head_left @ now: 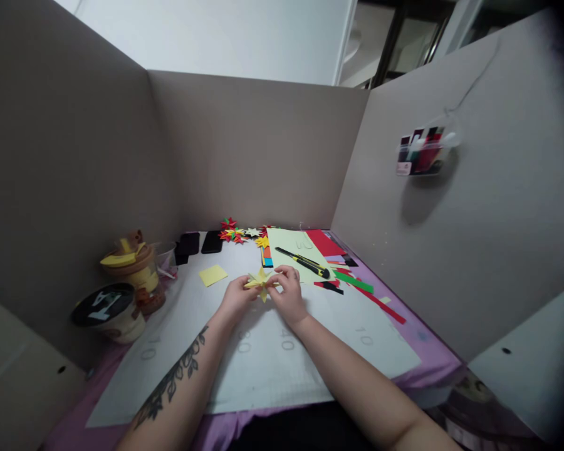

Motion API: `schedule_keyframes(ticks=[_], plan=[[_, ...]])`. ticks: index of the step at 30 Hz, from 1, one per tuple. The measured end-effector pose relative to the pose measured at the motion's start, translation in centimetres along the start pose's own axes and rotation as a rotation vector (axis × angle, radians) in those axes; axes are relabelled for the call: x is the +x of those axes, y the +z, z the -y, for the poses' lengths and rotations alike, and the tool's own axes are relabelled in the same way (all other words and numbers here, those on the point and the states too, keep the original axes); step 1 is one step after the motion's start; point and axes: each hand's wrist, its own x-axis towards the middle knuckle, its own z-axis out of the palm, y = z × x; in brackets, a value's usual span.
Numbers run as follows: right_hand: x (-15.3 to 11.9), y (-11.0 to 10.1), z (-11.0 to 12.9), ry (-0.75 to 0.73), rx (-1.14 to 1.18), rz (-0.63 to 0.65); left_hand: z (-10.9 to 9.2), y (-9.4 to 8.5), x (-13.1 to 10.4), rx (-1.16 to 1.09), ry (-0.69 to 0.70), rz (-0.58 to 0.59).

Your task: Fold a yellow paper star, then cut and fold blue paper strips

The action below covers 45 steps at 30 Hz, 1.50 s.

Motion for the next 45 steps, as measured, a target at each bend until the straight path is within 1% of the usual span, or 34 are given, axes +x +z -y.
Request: schedule_keyframes(ticks=[4,6,10,16,19,25,30,34,39,43,45], plan=[[-0.1,0.2,-0.1,-0.054,0.109,0.081,0.6,-0.1,0.4,0.029,0.051,-0.024],[-0.2,0.3,-0.2,-0.036,0.139,0.09,0.7,-0.1,0.5,0.04,0.068,-0.039],[-0.4,0.4,-0.2,0.032,0.136,0.026,0.6,0.0,0.5,0.017,0.099,-0.062],[-0.3,0.3,0.1,-0.095,0.092,-0.024,0.1,0.4,0.3,-0.022,0.163,-0.112],[-0.3,0.3,0.1,-0.113,0.092,-0.065,-0.1,0.5,0.3,-0.04,0.161,-0.127],[-0.5,0.4,-0.1,-0.044,0.055,-0.074,-0.1,0.6,0.3,-0.082,0.125,-0.111],[-0.2,0.3,0.3,-0.035,0.068,-0.084,0.1,0.6,0.3,-0.09,0.116,-0.102],[-0.1,0.4,0.3,-0.058,0.101,-0.066,0.1,0.5,0.4,-0.077,0.124,-0.107],[-0.3,0.3,0.2,-0.103,0.121,-0.043,0.0,0.5,0.2,-0.081,0.165,-0.116],[-0.4,-0.1,0.5,-0.141,0.089,-0.012,-0.3,0.5,0.0,-0.101,0.163,-0.08],[-0.3,-0.2,0.7,-0.153,0.091,-0.019,-0.4,0.5,-0.1,-0.116,0.163,-0.071]])
